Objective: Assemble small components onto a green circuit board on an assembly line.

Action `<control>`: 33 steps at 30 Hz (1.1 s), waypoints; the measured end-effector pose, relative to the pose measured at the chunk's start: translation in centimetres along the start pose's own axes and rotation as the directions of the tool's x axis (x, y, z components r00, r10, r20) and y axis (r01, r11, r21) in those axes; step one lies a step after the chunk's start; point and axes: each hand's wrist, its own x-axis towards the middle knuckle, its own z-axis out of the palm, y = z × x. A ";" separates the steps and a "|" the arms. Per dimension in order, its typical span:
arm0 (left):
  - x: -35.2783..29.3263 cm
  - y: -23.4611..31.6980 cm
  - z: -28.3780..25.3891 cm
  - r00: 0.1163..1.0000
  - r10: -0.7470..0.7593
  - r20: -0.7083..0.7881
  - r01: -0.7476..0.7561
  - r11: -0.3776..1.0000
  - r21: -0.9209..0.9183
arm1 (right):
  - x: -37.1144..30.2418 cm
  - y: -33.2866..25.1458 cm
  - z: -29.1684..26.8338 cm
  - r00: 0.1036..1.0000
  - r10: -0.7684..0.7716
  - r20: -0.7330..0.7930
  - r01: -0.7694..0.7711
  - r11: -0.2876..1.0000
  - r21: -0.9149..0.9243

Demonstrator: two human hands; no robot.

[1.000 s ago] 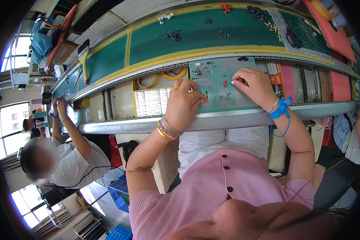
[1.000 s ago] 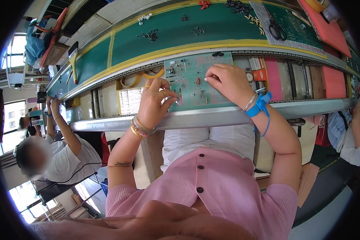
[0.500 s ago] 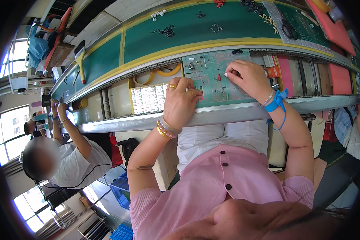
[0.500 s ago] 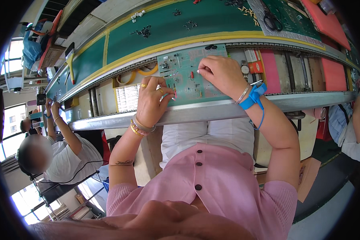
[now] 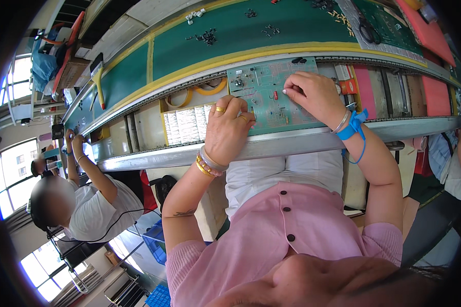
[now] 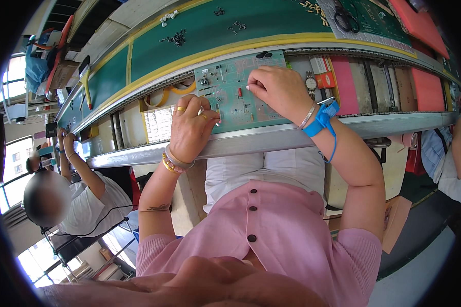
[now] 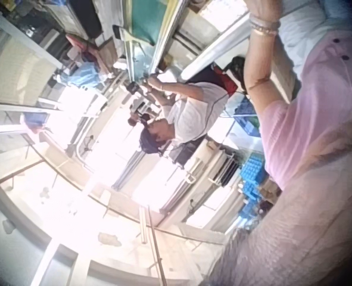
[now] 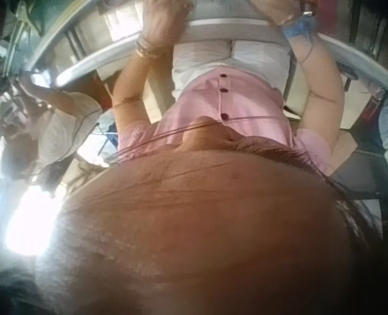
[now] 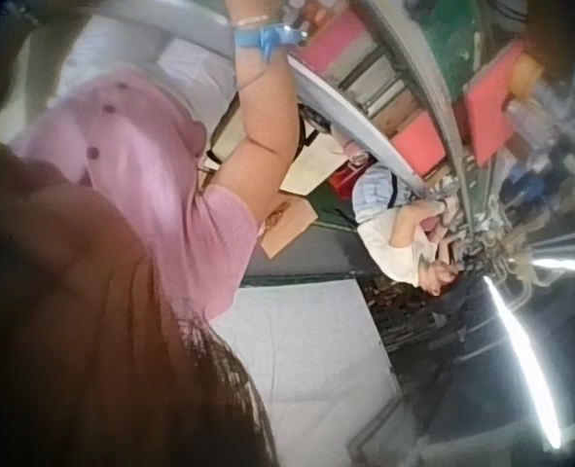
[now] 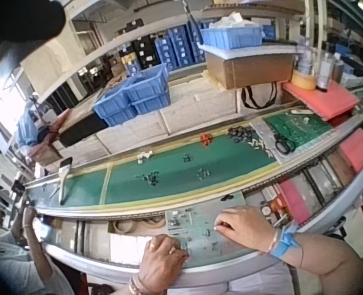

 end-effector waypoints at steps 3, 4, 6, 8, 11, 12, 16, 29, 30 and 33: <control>-0.2 0.0 0.3 1.000 -0.003 -0.006 0.003 1.000 -0.016 | 0.0 0.0 0.0 1.000 -0.013 -0.007 0.012 1.000 -0.011; -0.3 0.0 0.4 1.000 -0.007 -0.014 0.007 1.000 -0.028 | 0.0 0.0 0.0 1.000 -0.024 -0.011 0.024 1.000 -0.014; -0.3 0.3 0.3 1.000 -0.021 -0.014 0.021 1.000 -0.022 | 0.0 0.0 0.1 0.999 -0.030 -0.017 0.030 0.999 -0.016; -0.4 0.4 0.3 0.999 -0.036 -0.016 0.035 0.999 -0.016 | 0.0 0.1 0.2 0.999 -0.027 -0.021 0.027 1.000 -0.004; -0.6 0.5 0.4 0.998 -0.056 -0.028 0.056 0.998 -0.012 | 0.1 0.0 0.2 0.999 -0.031 -0.031 0.031 1.000 -0.005; -0.6 0.5 0.4 0.998 -0.058 -0.035 0.058 0.998 -0.004 | 0.0 0.0 0.2 0.999 -0.029 -0.030 0.029 1.000 -0.003; -0.3 0.1 0.1 0.992 -0.122 -0.040 0.121 0.992 -0.027 | 0.1 -0.1 0.2 0.999 -0.024 -0.021 0.024 1.000 -0.001; 9.0 -20.9 -1.5 0.906 -0.344 -0.244 0.346 0.938 -0.038 | 0.0 -0.1 0.1 1.000 -0.014 -0.015 0.014 1.000 0.017; 9.4 -21.3 -1.6 0.910 -0.381 -0.165 0.378 0.925 -0.050 | 0.0 -0.1 0.0 1.000 -0.013 -0.018 0.013 1.000 0.016; 10.0 -21.7 -2.1 0.833 -0.553 0.021 0.548 0.820 -0.166 | 0.0 -0.2 0.0 1.000 0.010 0.000 -0.010 1.000 0.025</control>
